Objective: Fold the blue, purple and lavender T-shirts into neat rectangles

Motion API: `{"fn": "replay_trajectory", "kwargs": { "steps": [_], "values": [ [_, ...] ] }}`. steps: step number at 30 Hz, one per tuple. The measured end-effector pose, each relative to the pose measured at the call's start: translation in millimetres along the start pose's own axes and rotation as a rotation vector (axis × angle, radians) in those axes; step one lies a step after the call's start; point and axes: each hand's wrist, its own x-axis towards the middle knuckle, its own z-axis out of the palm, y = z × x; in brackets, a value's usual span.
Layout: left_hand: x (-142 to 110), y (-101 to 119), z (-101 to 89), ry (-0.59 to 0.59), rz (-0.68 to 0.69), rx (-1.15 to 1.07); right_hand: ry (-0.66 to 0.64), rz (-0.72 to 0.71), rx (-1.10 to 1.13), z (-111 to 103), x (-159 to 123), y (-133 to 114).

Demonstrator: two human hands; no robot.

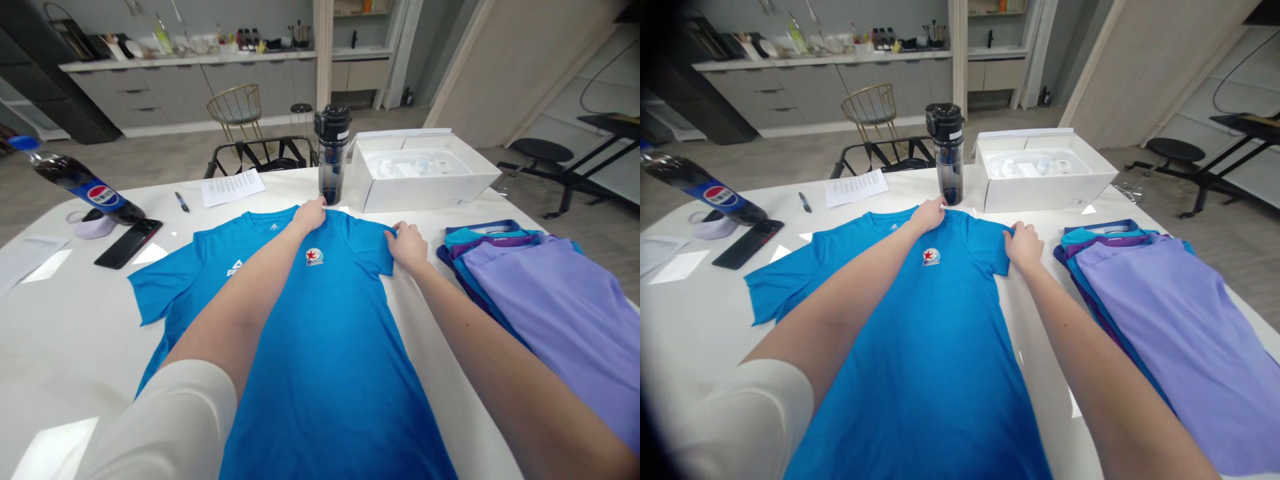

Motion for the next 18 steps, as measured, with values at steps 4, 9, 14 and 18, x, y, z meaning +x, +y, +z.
{"fn": "replay_trajectory", "kwargs": {
  "steps": [4, 9, 14, 18],
  "values": [
    [16, -1, -0.6, -0.096, -0.038, 0.006, -0.077, -0.015, 0.061, -13, 4, 4],
    [3, -8, -4.9, 0.033, -0.015, -0.166, -0.103, -0.301, 0.384, -70, -21, -12],
    [-27, -11, -37.9, 0.151, -0.021, -0.629, -0.337, -0.595, 0.776, -121, -68, -103],
    [-71, -30, -74.5, 0.190, -0.116, -0.750, -0.457, -0.747, 0.881, -103, -90, -209]
  ]
}}
